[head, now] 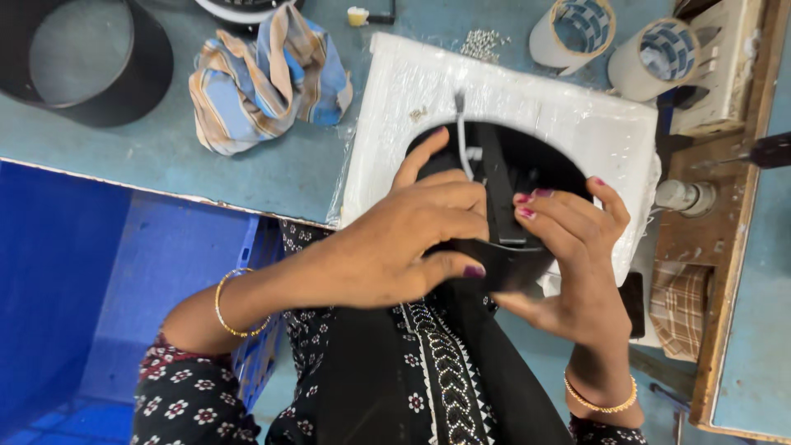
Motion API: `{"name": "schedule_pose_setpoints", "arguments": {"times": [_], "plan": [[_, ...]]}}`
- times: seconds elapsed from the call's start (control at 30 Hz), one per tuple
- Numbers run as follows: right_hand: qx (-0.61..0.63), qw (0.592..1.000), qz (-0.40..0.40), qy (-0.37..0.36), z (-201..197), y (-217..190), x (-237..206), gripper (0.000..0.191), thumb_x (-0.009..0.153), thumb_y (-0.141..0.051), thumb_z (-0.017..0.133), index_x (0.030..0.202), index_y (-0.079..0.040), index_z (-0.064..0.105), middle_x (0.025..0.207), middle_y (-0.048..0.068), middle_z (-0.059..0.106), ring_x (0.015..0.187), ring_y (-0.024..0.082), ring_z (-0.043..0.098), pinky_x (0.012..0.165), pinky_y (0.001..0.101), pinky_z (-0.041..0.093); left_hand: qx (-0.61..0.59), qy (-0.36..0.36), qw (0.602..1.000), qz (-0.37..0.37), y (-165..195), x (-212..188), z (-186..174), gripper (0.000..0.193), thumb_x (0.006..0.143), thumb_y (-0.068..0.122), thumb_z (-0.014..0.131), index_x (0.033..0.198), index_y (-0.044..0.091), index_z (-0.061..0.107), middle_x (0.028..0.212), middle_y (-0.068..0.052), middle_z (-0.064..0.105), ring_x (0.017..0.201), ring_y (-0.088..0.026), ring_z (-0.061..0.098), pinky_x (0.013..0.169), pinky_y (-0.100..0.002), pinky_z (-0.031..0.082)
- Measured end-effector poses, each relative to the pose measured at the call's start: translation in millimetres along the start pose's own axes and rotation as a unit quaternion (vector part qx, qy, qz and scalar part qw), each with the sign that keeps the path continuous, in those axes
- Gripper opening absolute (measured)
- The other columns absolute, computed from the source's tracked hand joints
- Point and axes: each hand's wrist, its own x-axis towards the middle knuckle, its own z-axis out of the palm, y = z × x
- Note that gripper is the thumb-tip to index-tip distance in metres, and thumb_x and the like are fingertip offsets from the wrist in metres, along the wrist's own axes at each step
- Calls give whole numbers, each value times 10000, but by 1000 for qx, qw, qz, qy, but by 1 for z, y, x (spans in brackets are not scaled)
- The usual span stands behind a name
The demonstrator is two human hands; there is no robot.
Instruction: The person assembles a black cylindrical light fixture by wiping its interior, inserting a metal bracket, and securing it with screws using a power drill. They repeat this process for multiple units, handling screws, brackets, and the fixture body.
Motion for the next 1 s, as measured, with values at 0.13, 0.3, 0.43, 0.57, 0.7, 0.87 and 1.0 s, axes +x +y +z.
{"name": "schedule_pose_setpoints", "arguments": {"times": [0.13, 0.3, 0.43, 0.57, 0.7, 0.87, 1.0], "plan": [[101, 995, 24, -9, -5, -5, 10, 806, 648, -295, 885, 1333, -88, 514, 1330, 101, 586, 1277, 298, 554, 1217, 541, 332, -62, 22, 995, -72, 6, 5, 1, 253, 904, 244, 735, 1032, 37, 666, 1066, -67, 605, 1153, -248, 599, 1259, -525, 154], [148, 984, 99, -8, 16, -9, 22, 786, 617, -197, 875, 1316, -60, 541, 1319, 118, 605, 1247, 315, 555, 1124, 454, 414, -54, 47, 987, -141, -20, 9, 15, 280, 920, 281, 709, 1084, 57, 683, 1010, -55, 614, 1133, -231, 632, 1297, -491, 214], [180, 972, 152, 16, 24, -3, 27, 771, 636, -171, 900, 1315, -54, 555, 1309, 122, 598, 1240, 304, 568, 1090, 397, 472, -2, 98, 994, -38, -35, 6, 19, 578, 881, 440, 807, 1229, 49, 562, 1241, -114, 550, 1296, -332, 518, 1241, -478, 311], [186, 967, 176, 4, 28, 7, 32, 778, 588, -144, 888, 1293, -58, 571, 1281, 122, 618, 1222, 293, 576, 1040, 394, 491, 26, 108, 994, -9, -44, 6, 21, 1005, 702, 611, 865, 1380, 30, 402, 1334, -165, 476, 1322, -374, 475, 1185, -497, 326], [189, 963, 192, 7, 32, 11, 33, 776, 589, -143, 888, 1291, -58, 570, 1274, 120, 605, 1197, 274, 586, 1021, 378, 500, 39, 129, 990, -31, -49, 7, 24, 1037, 709, 623, 880, 1433, 51, 406, 1388, -144, 501, 1349, -351, 503, 1198, -479, 363], [213, 957, 198, 14, 37, 14, 30, 814, 590, -229, 902, 1302, -44, 556, 1278, 120, 572, 1200, 248, 594, 1020, 360, 512, 52, 162, 985, -42, -50, 7, 31, 981, 682, 586, 902, 1403, 71, 482, 1366, -125, 553, 1300, -316, 546, 1128, -445, 383], [235, 951, 200, 21, 39, 16, 28, 834, 635, -370, 909, 1315, -40, 557, 1280, 110, 572, 1191, 223, 608, 1016, 343, 523, 46, 183, 981, -53, -50, 9, 33, 880, 703, 526, 914, 1359, 91, 520, 1330, -97, 587, 1265, -280, 576, 1086, -424, 392]]}}
